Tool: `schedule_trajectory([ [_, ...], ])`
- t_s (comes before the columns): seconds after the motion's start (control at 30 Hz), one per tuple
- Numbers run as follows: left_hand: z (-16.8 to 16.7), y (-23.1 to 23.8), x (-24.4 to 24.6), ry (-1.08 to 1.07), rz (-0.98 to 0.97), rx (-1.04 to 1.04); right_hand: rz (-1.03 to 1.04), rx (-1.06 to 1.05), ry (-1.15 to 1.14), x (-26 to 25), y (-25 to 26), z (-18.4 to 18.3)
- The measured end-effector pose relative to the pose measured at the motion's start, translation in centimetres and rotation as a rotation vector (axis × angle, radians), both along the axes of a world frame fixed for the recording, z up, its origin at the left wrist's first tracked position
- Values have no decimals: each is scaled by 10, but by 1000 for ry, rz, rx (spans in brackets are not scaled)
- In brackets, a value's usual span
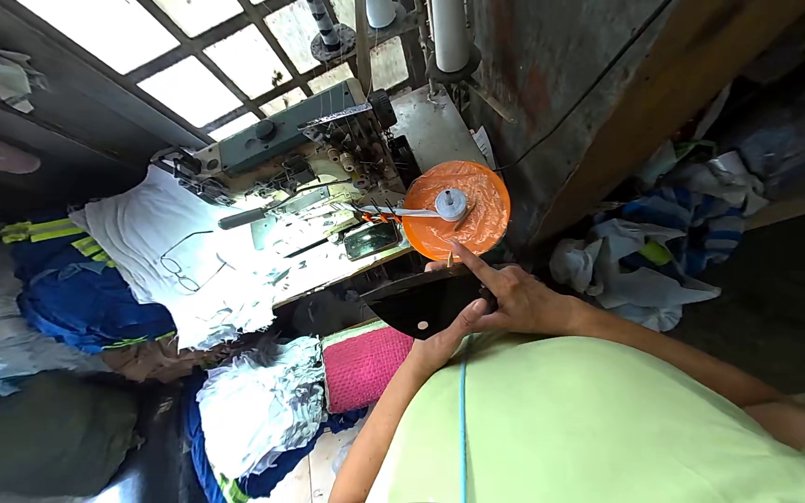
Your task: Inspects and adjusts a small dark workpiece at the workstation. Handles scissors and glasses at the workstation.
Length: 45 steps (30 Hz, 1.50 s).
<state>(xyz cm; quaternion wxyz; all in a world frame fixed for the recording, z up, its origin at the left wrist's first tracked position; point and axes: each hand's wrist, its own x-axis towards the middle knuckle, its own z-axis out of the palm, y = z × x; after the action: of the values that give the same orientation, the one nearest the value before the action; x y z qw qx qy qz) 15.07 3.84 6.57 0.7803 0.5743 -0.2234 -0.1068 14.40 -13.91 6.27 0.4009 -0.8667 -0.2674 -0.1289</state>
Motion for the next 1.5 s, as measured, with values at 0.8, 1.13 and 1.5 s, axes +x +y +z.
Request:
schedule_trajectory([
  [0.8,2,-6,1,32,-11,27,-1,-53,-82,2,-8,3],
  [1.13,0,-2,7,-145,-94,82,32,-6,17,0,-6,4],
  [1.5,-2,-7,3,-139,98,117,22,-9,-22,-1,-4,1],
])
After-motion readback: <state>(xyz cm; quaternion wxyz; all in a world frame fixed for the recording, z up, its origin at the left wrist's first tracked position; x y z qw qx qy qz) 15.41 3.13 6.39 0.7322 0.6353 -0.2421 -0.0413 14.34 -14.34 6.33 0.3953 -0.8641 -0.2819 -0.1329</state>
